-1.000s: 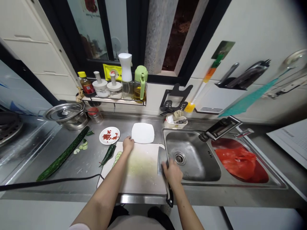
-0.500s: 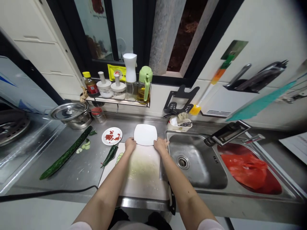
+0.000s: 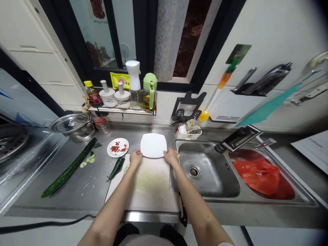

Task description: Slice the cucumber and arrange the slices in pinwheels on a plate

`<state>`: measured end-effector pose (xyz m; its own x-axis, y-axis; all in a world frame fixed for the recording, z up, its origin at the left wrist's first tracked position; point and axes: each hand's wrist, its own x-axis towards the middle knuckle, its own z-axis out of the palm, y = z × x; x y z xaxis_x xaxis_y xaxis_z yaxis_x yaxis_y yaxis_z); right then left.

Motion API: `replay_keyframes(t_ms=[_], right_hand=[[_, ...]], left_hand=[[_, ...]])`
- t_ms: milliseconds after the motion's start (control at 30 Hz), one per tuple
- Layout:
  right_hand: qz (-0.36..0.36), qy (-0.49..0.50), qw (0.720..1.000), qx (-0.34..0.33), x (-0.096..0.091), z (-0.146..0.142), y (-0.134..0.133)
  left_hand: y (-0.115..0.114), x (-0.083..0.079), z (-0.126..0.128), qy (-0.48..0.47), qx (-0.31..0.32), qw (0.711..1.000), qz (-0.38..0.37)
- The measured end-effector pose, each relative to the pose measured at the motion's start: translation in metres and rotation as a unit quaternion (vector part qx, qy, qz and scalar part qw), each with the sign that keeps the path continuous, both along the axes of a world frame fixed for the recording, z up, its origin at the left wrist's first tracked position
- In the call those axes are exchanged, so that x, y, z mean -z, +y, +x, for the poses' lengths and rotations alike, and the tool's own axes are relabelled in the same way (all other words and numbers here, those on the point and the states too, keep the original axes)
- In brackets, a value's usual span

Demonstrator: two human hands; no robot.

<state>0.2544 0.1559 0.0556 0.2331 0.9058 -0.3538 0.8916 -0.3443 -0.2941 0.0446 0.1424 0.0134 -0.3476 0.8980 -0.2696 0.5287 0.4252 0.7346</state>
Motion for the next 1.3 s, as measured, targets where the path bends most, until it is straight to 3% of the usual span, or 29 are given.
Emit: replay_keyframes(t_ms=[167, 367, 533, 767, 1067, 1300], right_hand=[[0.027, 0.019, 0.999, -0.003, -0.007, 0.003, -0.048], [0.033, 0.034, 0.999, -0.015, 0.006, 0.002, -0.113], [0.035, 0.028, 0.999, -0.019, 0.011, -0.004, -0.149], [0.029, 0.001, 0.999, -0.032, 0.01, -0.009, -0.168], [0.003, -0.026, 0.999, -0.041, 0.015, -0.014, -0.173], [0.001, -0.047, 0.998, -0.049, 0.007, -0.017, -0.176]], left_hand=[[-0.049, -0.002, -0.008, -0.059, 0.002, 0.998, 0.034], [-0.117, 0.008, -0.018, -0.088, 0.015, 0.994, 0.069], [-0.155, 0.016, -0.024, -0.079, 0.016, 0.995, 0.054], [-0.173, 0.019, -0.024, -0.062, 0.011, 0.998, 0.03], [-0.18, 0.021, -0.026, -0.037, 0.027, 0.999, -0.003], [-0.179, 0.018, -0.025, -0.023, 0.033, 0.999, -0.01]])
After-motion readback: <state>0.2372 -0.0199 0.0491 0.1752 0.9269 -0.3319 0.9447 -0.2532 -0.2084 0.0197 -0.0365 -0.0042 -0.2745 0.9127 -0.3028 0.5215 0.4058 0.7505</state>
